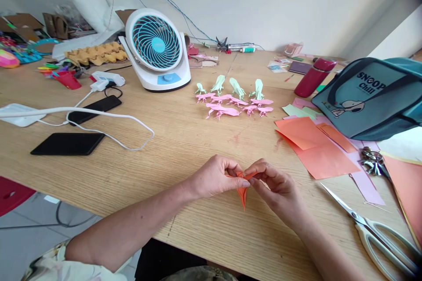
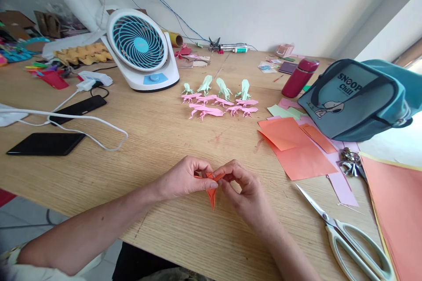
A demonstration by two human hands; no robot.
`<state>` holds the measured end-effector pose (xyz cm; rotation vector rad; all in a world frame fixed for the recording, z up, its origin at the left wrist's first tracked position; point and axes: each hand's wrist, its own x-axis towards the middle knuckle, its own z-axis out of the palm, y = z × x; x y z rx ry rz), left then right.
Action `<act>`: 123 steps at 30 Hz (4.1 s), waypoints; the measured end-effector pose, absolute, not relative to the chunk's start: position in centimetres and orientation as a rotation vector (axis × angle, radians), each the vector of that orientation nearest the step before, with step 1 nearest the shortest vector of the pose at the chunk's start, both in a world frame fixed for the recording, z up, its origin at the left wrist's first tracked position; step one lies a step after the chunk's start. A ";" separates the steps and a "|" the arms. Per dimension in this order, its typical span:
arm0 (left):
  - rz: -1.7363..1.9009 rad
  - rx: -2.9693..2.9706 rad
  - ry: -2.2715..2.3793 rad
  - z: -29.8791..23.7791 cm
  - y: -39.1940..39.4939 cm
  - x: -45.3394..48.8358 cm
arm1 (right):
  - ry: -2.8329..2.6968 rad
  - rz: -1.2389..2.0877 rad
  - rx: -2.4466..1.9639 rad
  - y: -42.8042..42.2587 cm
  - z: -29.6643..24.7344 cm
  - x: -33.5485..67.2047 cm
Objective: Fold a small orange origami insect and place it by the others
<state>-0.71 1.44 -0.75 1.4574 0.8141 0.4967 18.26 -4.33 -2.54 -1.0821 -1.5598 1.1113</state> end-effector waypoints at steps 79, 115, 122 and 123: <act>0.949 2.294 0.627 -0.4 0.6 -1.3 | -1.248 1.504 -1.224 -4.2 -1.8 18.9; 0.967 2.264 0.463 -0.7 1.4 -0.8 | -1.191 1.790 -1.167 -3.8 -1.2 19.6; 0.957 2.166 0.465 -0.8 1.2 -0.8 | -1.239 1.773 -1.215 -3.9 -0.8 19.7; 0.954 2.152 0.462 -0.8 1.2 -0.7 | -1.252 1.762 -1.231 -3.9 -0.7 19.6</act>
